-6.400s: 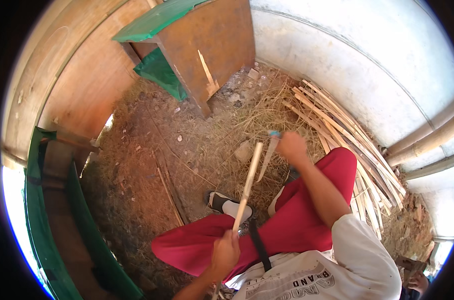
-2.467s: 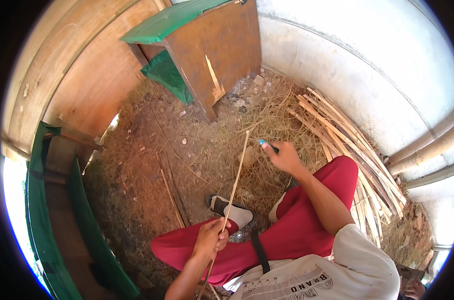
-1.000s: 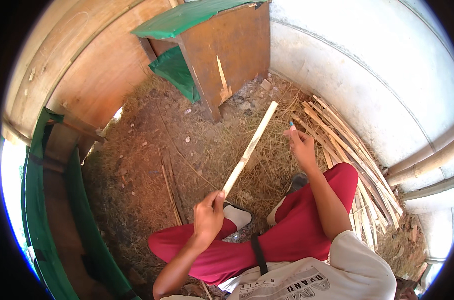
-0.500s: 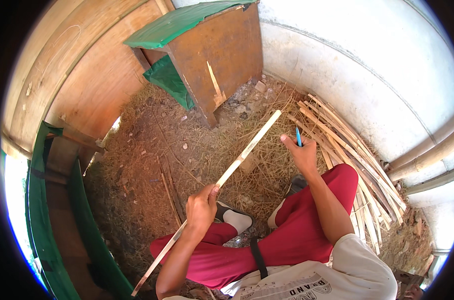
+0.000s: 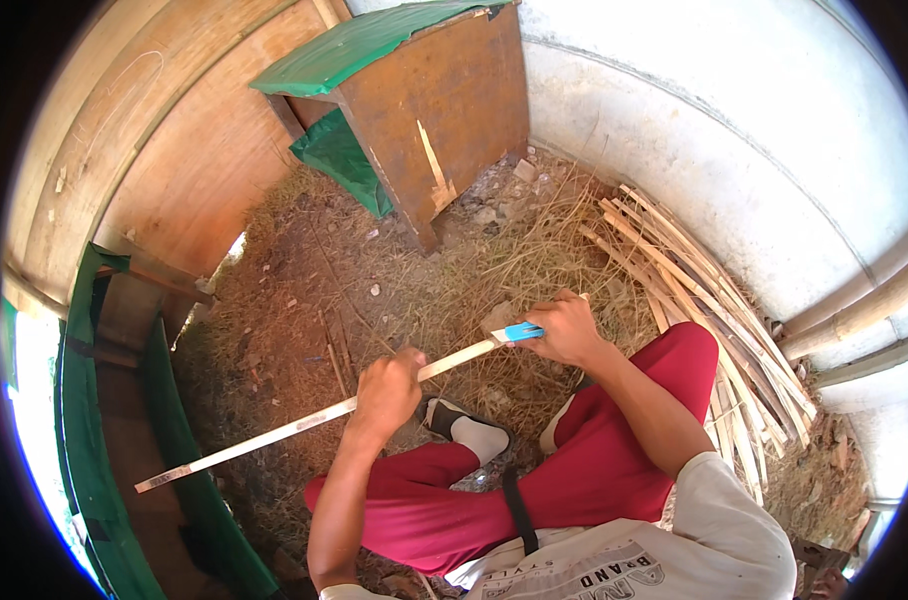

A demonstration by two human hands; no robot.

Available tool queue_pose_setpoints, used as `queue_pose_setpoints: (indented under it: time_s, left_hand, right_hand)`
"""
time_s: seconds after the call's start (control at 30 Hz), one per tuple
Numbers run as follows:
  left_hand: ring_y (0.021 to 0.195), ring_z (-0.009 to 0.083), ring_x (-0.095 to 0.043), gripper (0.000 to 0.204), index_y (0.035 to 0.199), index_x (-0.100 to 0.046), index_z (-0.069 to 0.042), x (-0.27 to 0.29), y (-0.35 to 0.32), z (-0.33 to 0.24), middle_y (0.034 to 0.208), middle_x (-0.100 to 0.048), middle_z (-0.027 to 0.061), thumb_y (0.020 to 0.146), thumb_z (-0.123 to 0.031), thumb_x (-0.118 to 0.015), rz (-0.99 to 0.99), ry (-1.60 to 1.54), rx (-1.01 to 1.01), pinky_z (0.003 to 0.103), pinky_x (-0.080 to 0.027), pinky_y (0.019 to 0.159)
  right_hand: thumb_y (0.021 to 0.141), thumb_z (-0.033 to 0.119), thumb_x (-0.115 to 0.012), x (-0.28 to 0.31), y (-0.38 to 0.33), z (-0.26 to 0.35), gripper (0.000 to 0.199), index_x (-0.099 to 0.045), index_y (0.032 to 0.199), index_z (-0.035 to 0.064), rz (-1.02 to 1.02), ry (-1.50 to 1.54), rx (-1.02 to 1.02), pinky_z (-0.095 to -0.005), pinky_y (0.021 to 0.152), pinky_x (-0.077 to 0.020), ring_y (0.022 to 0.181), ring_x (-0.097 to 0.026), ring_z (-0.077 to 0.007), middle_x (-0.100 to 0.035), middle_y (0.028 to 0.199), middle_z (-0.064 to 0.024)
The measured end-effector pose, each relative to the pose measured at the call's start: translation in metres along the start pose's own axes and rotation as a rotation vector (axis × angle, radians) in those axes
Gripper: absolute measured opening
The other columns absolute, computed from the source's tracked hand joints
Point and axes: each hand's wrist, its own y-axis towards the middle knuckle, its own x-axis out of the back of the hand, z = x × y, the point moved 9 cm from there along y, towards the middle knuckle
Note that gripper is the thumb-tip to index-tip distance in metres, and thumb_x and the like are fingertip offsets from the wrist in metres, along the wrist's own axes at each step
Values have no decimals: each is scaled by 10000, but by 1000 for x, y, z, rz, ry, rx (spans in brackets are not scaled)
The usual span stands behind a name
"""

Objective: The person sits on the ground and uses a knife to shave thin strips from a long bamboo stick. They repeatedly scrape the surface to thin the stick and remove the outer layer.

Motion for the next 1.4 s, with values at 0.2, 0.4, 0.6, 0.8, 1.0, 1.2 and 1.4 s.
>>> queue_pose_setpoints:
  time_s: [0.2, 0.4, 0.6, 0.8, 1.0, 1.2, 1.4]
  left_hand:
    - [723, 333, -725, 117, 951, -694, -39, 26, -5, 43, 784, -724, 165, 887, -132, -727, -347, -132, 250, 411, -564, 650]
    - [868, 242, -686, 184, 821, -703, -68, 37, -36, -3, 894, -716, 118, 890, -232, -751, -743, -4, -63, 400, -530, 735]
    - [927, 210, -659, 244, 1016, -659, 23, -54, -49, 2, 997, -685, 156, 945, -208, -696, -371, -637, 233, 332, -534, 711]
    - [1142, 272, -613, 585, 1358, -467, 26, -125, -52, -12, 1326, -553, 199, 890, -179, -753, -130, -857, 245, 343, -558, 817]
    - [1205, 300, -591, 618, 1385, -420, 5, -108, -38, -55, 1318, -556, 188, 873, -121, -743, -76, -825, 112, 394, -537, 907]
    - [900, 294, -668, 424, 1211, -482, 48, -119, -30, -61, 977, -660, 187, 862, -78, -688, -70, -779, 71, 403, -526, 764]
    - [656, 275, -637, 246, 984, -521, 47, -105, -42, -71, 769, -618, 202, 895, -128, -669, -255, -640, 60, 428, -485, 598]
  right_hand:
    - [698, 548, -829, 3, -3, -10, 391, -735, 715, 169, -21, 71, -80, -381, 683, -480, 608, -613, -242, -657, 638, -16]
    - [667, 556, -842, -1, -3, -16, 429, -738, 720, 144, -1, 68, -171, -390, 611, -489, 571, -619, -266, -647, 609, -50]
    - [695, 563, -844, -31, -11, -21, 472, -757, 766, 104, 265, 248, -409, -399, 577, -496, 578, -642, -271, -643, 606, -82]
    - [778, 490, -830, -44, -13, -1, 493, -755, 909, 21, 212, 761, -496, -345, 580, -480, 623, -634, -155, -665, 661, -87]
    - [895, 259, -776, -21, -9, 32, 253, -746, 936, 11, -38, 1186, -308, -304, 510, -416, 577, -568, -85, -666, 694, -63]
    - [861, 265, -784, 8, -21, 46, 365, -632, 657, 4, -180, 587, -113, -331, 464, -417, 483, -540, -215, -574, 589, -106]
    - [844, 201, -816, 11, -26, 48, 306, -652, 672, 8, -209, 569, -82, -325, 502, -465, 508, -611, -179, -523, 535, -70]
